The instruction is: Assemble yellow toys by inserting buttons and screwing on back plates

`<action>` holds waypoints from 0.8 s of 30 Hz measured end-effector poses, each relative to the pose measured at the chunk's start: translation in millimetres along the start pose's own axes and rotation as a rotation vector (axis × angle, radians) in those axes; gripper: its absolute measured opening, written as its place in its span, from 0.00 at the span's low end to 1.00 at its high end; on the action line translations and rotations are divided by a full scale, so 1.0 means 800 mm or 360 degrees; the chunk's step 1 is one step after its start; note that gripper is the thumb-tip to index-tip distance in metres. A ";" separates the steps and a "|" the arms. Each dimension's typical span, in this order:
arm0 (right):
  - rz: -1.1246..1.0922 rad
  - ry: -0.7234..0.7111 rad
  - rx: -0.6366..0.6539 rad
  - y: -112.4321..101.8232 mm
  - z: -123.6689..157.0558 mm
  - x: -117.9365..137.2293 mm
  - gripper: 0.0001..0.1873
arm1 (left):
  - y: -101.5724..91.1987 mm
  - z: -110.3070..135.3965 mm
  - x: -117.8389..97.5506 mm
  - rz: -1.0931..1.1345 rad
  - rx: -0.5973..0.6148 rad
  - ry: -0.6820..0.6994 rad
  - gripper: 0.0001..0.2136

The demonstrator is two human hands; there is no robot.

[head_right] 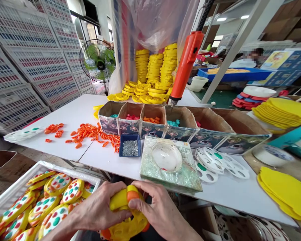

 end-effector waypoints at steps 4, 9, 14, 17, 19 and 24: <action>-0.0011 -0.0041 -0.0084 -0.001 -0.004 -0.005 0.19 | 0.000 -0.003 0.004 0.0056 0.0015 -0.0020 0.10; -0.0123 -0.0029 -0.0008 0.000 -0.007 -0.010 0.21 | -0.006 -0.008 0.007 0.0102 0.0011 0.0015 0.10; -0.0154 0.0112 -0.0233 -0.020 0.013 -0.033 0.36 | -0.012 -0.015 0.038 0.0708 -0.0080 -0.0125 0.18; -0.0328 0.0233 -0.0292 -0.018 0.026 -0.058 0.36 | -0.003 -0.021 0.062 0.1488 -0.0191 -0.0239 0.24; -0.0539 0.0353 -0.0353 -0.014 0.034 -0.078 0.36 | 0.003 -0.024 0.076 0.1830 -0.0331 -0.0306 0.24; -0.1016 0.0524 -0.0626 -0.003 0.054 -0.111 0.33 | 0.012 -0.022 0.090 0.2131 -0.0649 -0.0452 0.19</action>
Point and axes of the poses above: each hand's wrist, its own z-axis away from the middle knuckle, its own y-axis out of the palm, x = y × z, the point moved 10 cm from there along -z, towards the middle knuckle, and after that the axes turned 9 degrees about z, right-handed, at the moved point
